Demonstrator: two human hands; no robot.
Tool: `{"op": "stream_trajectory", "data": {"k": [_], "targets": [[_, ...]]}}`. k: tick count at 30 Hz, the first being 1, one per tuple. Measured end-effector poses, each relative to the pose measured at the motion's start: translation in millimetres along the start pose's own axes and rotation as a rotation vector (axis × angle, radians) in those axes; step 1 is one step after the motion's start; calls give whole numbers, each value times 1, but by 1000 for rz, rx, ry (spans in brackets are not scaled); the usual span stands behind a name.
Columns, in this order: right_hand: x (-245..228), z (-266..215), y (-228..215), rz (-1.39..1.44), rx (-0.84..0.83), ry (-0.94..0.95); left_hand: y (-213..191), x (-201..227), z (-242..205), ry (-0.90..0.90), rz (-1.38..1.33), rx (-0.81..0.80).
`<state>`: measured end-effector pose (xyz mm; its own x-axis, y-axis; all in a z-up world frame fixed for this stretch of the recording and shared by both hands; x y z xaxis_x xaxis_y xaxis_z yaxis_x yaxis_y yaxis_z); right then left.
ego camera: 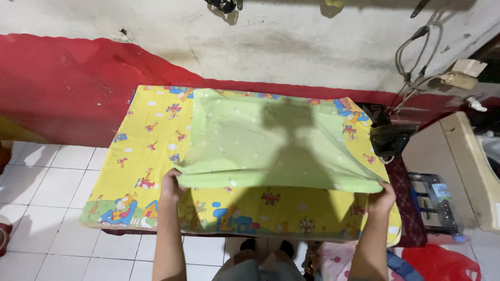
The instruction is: The person irons a green fabric item on a patterned ironing surface by hand using an iron, then folds the fabric item and irons it again.
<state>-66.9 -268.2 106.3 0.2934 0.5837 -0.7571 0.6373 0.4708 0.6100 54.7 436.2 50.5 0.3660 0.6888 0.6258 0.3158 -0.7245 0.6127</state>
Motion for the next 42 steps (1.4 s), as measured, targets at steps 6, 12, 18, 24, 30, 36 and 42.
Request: {"op": "stream_trajectory", "data": {"k": [6,12,18,24,30,36,42], "targets": [[-16,-26,-27,54,-84,99,-45,6,-36,-105,505,97],[-27,-39,-40,139,-109,117,-39,33,-83,-106,714,328],[-19,-23,-25,-77,-129,162,-40,31,-40,-39,425,-66],[1,-2,0,-315,71,125,-24,27,14,-56,520,68],[14,35,35,-126,59,116,4,37,66,-84,290,135],[35,114,78,5,-54,263,48,51,121,-125,-118,295],[81,223,109,173,-26,424,84,65,174,0,-209,369]]}}
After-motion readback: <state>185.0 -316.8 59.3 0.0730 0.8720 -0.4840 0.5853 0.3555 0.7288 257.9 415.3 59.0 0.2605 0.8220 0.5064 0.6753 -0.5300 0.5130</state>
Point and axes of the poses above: each hand's wrist, its own z-axis towards the middle knuckle, its own y-axis out of the palm, x = y × z, the point moved 2 cm from there along z, towards the middle knuckle, and after that the axes turned 4 degrees about z, right-handed, at the moved point
